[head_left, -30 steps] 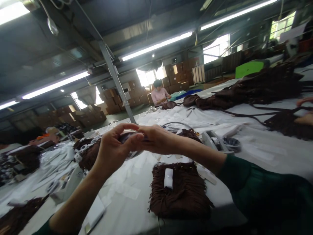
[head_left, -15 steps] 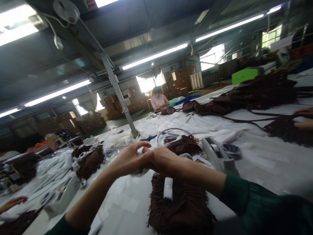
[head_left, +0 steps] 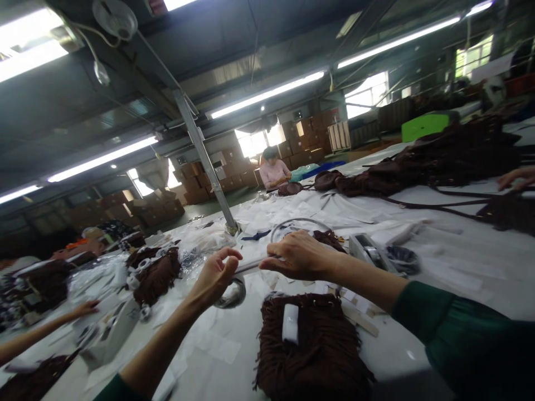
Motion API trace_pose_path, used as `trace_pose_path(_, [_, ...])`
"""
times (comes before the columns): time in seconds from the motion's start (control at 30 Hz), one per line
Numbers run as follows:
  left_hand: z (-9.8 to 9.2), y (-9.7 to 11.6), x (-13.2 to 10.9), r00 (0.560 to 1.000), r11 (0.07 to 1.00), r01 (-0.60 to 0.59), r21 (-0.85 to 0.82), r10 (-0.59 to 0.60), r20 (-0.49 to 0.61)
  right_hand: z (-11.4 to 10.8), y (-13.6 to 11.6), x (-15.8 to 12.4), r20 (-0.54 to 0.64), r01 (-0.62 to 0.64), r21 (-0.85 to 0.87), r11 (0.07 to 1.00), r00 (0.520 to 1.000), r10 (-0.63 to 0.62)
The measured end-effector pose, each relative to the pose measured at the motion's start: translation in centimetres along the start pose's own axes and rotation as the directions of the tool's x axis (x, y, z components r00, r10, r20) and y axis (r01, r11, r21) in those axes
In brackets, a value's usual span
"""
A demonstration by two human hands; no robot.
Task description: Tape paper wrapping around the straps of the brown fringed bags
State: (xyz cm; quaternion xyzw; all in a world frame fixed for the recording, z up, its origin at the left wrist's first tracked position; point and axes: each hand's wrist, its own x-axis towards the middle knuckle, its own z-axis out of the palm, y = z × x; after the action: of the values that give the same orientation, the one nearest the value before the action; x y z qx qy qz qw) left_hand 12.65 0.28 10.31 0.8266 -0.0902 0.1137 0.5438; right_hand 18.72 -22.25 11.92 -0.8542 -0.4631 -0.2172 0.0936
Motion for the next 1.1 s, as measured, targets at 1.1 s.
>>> trace_pose_path(1.1, [4.5, 0.5, -2.7, 0.977, 0.805, 0.061, -0.590, -0.168, -0.129, 5.1, -3.2, -2.3, 0.008, -0.079, 0.788, 0.611, 0.993, 0.119])
